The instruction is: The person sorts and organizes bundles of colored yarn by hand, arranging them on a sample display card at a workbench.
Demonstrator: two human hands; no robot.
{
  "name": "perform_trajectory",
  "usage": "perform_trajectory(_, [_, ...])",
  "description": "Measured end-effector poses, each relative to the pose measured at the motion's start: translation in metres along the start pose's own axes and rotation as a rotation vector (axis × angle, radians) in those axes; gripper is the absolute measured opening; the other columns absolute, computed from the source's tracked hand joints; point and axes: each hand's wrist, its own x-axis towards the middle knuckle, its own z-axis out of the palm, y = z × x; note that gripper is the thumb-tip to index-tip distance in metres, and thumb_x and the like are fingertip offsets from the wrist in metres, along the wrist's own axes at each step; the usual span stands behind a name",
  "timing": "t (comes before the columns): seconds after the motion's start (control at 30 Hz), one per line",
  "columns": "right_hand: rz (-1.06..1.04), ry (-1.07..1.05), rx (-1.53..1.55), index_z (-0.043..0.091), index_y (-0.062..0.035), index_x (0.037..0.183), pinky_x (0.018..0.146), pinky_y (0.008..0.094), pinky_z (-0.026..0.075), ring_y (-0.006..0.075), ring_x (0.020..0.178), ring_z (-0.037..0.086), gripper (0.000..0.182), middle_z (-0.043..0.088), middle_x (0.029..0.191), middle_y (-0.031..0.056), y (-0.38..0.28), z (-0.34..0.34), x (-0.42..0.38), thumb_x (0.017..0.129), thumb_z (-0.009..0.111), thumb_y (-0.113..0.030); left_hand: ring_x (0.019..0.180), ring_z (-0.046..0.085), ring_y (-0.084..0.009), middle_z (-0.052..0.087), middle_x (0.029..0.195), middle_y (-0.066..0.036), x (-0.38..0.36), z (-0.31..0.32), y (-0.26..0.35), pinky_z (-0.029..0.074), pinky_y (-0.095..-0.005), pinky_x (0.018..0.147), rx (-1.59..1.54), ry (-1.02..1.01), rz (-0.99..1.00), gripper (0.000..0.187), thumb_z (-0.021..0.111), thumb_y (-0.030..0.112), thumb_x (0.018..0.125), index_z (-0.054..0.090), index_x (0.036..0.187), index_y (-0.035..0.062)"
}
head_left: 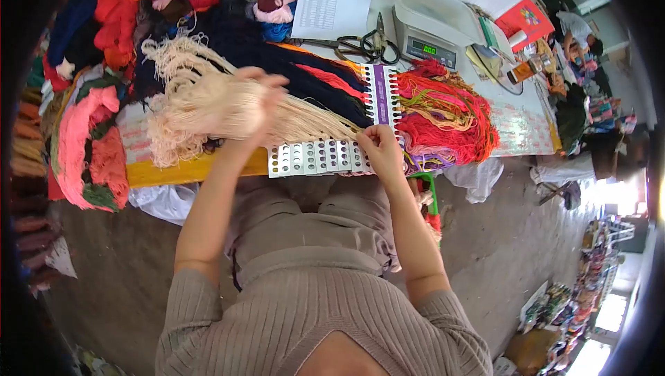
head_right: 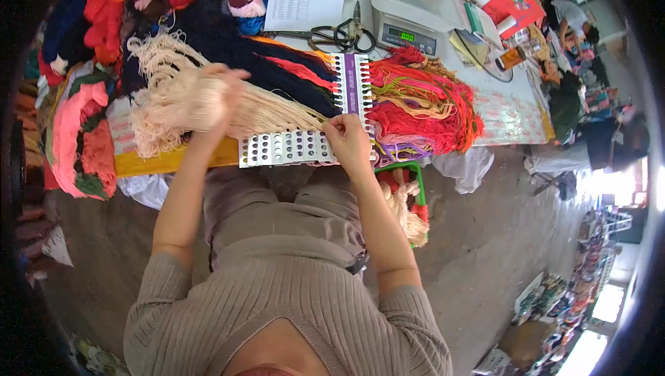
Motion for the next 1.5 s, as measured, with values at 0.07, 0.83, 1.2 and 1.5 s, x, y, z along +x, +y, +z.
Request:
perform_trajectory(0.07, [-0.034, -0.044, -0.002, 0.060, -0.0048, 0.084, 0.061, 0.0315, 0.045, 0.0185, 0.067, 0.057, 0.018, 0.055, 0.077, 0.0075, 0.000, -0.005, -0.003, 0.077, 0.068, -0.020, 0.083, 0.053, -0.0210, 0.046, 0.098, -0.008, -0.017, 0.029, 0.010, 0.044, -0.0324, 0.074, -0.161, -0.210, -0.111, 0.011, 0.065, 0.014, 0.081, 0.065, 0.089, 0.0059])
perform_trajectory(0.83, [-0.243, -0.046, 0.123, 0.056, -0.0002, 0.077, 0.060, 0.0281, 0.041, 0.0163, 0.065, 0.049, 0.016, 0.050, 0.079, 0.0064, -0.008, -0.007, -0.016, 0.070, 0.070, -0.005, 0.084, 0.054, -0.0200, 0.048, 0.100, -0.007, -0.016, 0.022, 0.023, 0.047, -0.0312, 0.070, -0.070, -0.014, -0.134, 0.008, 0.064, 0.011, 0.083, 0.067, 0.090, 0.0081])
perform_trajectory(1.2, [-0.208, -0.024, 0.065, 0.058, -0.0010, 0.076, 0.057, 0.0293, 0.041, 0.0167, 0.063, 0.049, 0.015, 0.050, 0.077, 0.0078, -0.005, -0.003, -0.014, 0.071, 0.070, -0.008, 0.085, 0.053, -0.0198, 0.049, 0.099, -0.007, -0.014, 0.019, 0.027, 0.046, -0.0313, 0.072, -0.081, -0.027, -0.141, 0.009, 0.062, 0.012, 0.084, 0.067, 0.090, 0.0078])
perform_trajectory(1.5, [-0.114, 0.018, 0.148, 0.062, 0.0008, 0.077, 0.058, 0.0289, 0.043, 0.0164, 0.063, 0.051, 0.017, 0.054, 0.085, 0.0079, 0.003, 0.008, -0.012, 0.069, 0.072, -0.010, 0.074, 0.055, -0.0192, 0.052, 0.085, -0.007, -0.022, 0.034, 0.035, 0.046, -0.0317, 0.070, -0.264, -0.237, -0.166, 0.021, 0.064, 0.011, 0.081, 0.056, 0.099, 0.0038])
